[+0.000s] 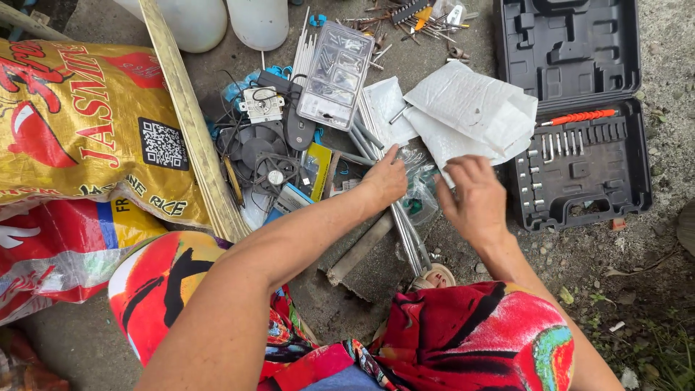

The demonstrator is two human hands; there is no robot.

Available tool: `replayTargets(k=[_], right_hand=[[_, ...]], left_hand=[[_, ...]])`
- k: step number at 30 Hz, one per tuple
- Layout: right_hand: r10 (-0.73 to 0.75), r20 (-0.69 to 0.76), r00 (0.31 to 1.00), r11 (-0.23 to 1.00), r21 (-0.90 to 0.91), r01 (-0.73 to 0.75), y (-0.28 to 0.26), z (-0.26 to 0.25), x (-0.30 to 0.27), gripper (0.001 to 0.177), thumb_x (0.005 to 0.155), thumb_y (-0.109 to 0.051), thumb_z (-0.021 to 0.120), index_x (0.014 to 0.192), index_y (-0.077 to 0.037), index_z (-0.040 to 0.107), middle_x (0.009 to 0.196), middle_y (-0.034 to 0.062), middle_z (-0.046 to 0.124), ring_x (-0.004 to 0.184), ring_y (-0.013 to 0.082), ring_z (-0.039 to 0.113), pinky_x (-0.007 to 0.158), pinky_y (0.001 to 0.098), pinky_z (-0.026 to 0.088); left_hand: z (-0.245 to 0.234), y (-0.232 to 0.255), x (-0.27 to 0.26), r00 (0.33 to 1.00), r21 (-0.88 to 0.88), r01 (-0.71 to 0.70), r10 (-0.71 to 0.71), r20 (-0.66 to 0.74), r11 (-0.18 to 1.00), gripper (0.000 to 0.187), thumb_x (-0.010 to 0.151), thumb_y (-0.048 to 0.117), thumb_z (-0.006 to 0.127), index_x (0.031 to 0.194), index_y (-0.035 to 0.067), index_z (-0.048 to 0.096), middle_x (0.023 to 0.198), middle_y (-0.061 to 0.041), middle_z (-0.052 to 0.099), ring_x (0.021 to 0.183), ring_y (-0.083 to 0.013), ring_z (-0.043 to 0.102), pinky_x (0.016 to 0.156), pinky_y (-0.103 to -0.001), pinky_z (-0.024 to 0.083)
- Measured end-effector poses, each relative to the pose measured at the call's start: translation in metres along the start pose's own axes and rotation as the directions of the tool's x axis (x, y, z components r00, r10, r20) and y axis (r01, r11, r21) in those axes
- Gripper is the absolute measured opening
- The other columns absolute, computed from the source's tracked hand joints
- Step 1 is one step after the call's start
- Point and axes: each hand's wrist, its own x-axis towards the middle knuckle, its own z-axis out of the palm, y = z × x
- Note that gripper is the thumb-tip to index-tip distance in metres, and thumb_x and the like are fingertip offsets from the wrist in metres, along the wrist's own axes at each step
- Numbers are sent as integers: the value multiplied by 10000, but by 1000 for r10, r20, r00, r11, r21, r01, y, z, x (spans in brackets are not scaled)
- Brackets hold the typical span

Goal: The person is repairing and organizing various electronic components, including computer fans, wires, and tools on a concrete floor.

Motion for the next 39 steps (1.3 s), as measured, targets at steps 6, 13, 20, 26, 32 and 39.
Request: replayTargets(k=[6, 13, 20, 26, 32, 39], right_hand=[[207, 570, 795, 829, 328, -452, -23, 19, 16, 634, 764, -297, 833, 1213, 80, 591, 897, 205, 722, 802, 308, 738, 723, 409, 598], [257, 747, 613, 782, 212, -586, 29, 65, 32, 630, 756, -282, 809, 1214, 54, 536, 905, 265, 725, 811, 375, 750, 737, 481, 599], [384, 614, 689, 913, -142, -383, 12, -6, 52, 433, 960, -261, 663, 1188, 77, 517, 980, 339, 700, 975, 483, 693, 846, 527, 549], [399, 644, 653, 914, -217, -343, 12, -89, 39, 438, 868, -293, 731, 1204, -53, 584, 1032, 246, 725, 1032, 428, 688, 848, 518, 550], [569, 653, 501, 791, -268, -550, 24, -131, 1, 388, 896, -324, 778, 1150, -61, 649, 960, 213, 777, 927, 331, 733, 856, 480, 581], [584, 376, 719, 656, 302, -691, 47, -34, 19, 280, 864, -179, 781, 984, 34, 646, 704, 97, 620, 659, 189, 540, 577, 369, 461]], left_hand=[[22, -15, 20, 951, -4, -1, -1, -309, 1000, 257, 919, 200, 615, 1101, 40, 701, 1138, -113, 695, 1215, -290, 563, 1144, -574, 347], [-43, -49, 25, 926, -416, 96, -235, -295, 904, 524, 817, 112, 723, 1304, 22, 552, 1376, -199, 579, 1423, -377, 441, 1207, -586, 303], [-6, -104, 13, 838, -569, 292, -492, -234, 769, 806, 764, -113, 657, 1503, 22, 365, 1598, -266, 296, 1495, -477, 261, 1199, -570, 260], [15, -133, 10, 796, -693, 357, -592, -126, 626, 895, 736, -183, 613, 1546, 55, 317, 1635, -254, 229, 1504, -421, 248, 1195, -530, 280], [12, -141, 9, 754, -738, 403, -653, -66, 541, 853, 784, -120, 626, 1559, 9, 291, 1572, -292, 300, 1465, -427, 337, 1167, -514, 349], [-34, -129, 33, 625, -858, 300, -765, -155, 418, 577, 823, -42, 629, 1367, -35, 436, 1342, -280, 443, 1177, -496, 573, 1003, -532, 487]])
